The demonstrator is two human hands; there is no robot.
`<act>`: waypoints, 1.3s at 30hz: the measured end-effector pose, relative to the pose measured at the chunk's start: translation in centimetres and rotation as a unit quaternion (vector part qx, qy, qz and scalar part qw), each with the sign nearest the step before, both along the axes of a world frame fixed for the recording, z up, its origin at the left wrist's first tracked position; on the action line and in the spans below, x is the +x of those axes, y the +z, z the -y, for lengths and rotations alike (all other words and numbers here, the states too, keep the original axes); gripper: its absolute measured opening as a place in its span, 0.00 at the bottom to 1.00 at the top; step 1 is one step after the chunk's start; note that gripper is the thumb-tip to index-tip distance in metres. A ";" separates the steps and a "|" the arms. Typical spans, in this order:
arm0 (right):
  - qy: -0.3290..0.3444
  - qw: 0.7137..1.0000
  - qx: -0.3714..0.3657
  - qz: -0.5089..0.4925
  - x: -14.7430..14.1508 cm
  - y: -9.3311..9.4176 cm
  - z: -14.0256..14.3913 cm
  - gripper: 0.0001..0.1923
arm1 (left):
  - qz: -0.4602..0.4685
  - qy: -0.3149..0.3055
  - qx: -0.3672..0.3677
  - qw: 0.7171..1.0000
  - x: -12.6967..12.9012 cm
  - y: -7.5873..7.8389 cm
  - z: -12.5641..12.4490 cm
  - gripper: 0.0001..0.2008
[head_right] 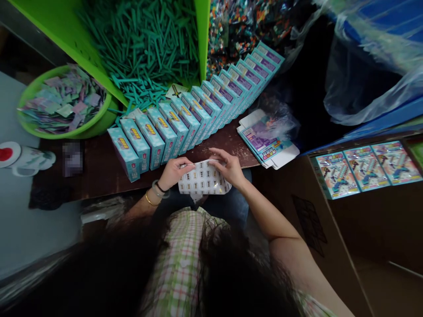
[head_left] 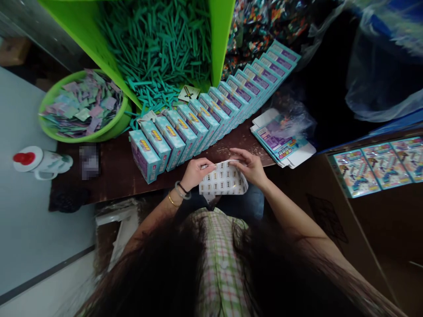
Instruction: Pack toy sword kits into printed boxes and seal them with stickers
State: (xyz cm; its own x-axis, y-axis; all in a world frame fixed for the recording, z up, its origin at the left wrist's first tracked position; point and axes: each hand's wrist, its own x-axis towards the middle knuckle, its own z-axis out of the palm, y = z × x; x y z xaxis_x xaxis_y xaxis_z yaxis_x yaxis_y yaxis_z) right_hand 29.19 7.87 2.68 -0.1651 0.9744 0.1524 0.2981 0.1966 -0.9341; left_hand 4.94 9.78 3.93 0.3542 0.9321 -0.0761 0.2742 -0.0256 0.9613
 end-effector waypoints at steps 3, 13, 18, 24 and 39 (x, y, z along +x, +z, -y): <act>0.016 0.987 0.118 0.108 0.2 0.8 0.0 0.23 | 0.047 0.011 -0.047 0.998 0.1 0.1 -0.1 0.12; 0.032 0.907 0.326 0.266 0.1 -0.5 0.1 0.20 | 0.180 0.020 -0.176 0.968 0.8 -0.2 0.1 0.14; 0.040 0.889 0.336 0.309 0.0 -1.2 1.0 0.22 | 0.193 0.048 -0.258 0.945 1.1 0.1 -0.1 0.17; 0.032 0.908 0.358 0.214 -0.9 0.3 1.7 0.33 | 0.197 0.048 -0.233 0.951 1.3 0.4 -0.4 0.20; 0.113 0.940 0.259 0.191 -2.0 1.4 -1.3 0.33 | 0.147 0.031 -0.137 0.979 1.4 0.5 0.1 0.17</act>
